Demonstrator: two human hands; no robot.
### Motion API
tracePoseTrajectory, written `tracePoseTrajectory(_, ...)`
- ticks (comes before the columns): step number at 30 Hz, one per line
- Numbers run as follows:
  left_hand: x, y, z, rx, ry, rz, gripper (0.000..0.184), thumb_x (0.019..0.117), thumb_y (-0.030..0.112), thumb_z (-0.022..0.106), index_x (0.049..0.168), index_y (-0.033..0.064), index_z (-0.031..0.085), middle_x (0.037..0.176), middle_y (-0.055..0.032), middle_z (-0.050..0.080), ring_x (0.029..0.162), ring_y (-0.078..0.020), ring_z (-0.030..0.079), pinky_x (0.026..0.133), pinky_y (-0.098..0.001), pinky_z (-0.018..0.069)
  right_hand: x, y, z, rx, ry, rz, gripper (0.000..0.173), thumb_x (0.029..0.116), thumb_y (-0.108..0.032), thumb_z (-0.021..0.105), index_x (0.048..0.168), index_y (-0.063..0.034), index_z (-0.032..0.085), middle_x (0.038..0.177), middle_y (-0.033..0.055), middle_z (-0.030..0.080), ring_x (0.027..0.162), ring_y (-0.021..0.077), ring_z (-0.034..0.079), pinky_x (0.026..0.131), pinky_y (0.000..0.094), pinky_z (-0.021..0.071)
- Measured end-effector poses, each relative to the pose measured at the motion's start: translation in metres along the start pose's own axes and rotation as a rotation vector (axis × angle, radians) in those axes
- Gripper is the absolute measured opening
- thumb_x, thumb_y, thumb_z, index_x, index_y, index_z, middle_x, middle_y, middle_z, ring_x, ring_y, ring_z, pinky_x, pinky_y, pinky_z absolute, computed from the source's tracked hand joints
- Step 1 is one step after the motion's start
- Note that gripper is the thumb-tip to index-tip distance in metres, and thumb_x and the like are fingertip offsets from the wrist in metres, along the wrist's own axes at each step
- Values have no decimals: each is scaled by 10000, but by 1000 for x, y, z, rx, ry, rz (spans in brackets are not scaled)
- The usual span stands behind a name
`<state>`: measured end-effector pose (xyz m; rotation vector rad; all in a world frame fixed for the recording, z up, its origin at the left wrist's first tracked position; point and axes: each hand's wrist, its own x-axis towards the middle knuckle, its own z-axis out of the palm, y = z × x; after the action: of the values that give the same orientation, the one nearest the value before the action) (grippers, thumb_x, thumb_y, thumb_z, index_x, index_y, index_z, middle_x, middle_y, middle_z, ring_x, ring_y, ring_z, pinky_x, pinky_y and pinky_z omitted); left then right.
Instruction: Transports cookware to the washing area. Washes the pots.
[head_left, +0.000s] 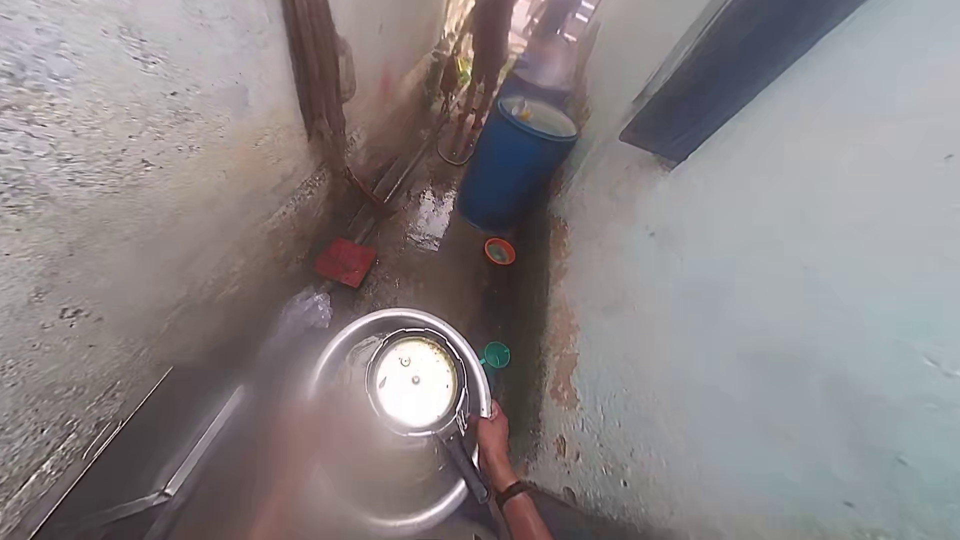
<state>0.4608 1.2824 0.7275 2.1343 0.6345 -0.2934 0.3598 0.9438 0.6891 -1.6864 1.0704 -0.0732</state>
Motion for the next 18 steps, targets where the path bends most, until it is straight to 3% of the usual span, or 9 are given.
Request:
tracePoseTrajectory(4, 58, 28, 10, 43, -6, 41, 474, 856, 389, 831, 1063, -17, 702, 985, -234, 699, 968, -391, 668, 892, -628, 504, 33, -25, 32, 16, 9, 54, 518, 757, 66, 797, 1243, 30, 623, 1116, 224, 687, 1007, 313, 679, 875, 515, 570)
tracePoseTrajectory(11, 140, 81, 38, 161, 34, 73, 456, 867, 407, 818, 978, -13, 678, 898, -191, 670, 871, -324, 642, 823, -567, 497, 114, -66, 77, -14, -32, 125, 518, 810, -17, 795, 1288, 37, 605, 1185, 231, 675, 1100, 318, 666, 967, 507, 547)
tracePoseTrajectory(18, 225, 161, 72, 170, -27, 91, 433, 878, 385, 811, 1063, 10, 695, 931, -158, 704, 877, -274, 684, 839, -525, 544, 184, -120, 104, -77, 13, 169, 495, 829, -109, 804, 1277, 4, 626, 1188, 202, 688, 1128, 297, 666, 1000, 492, 534)
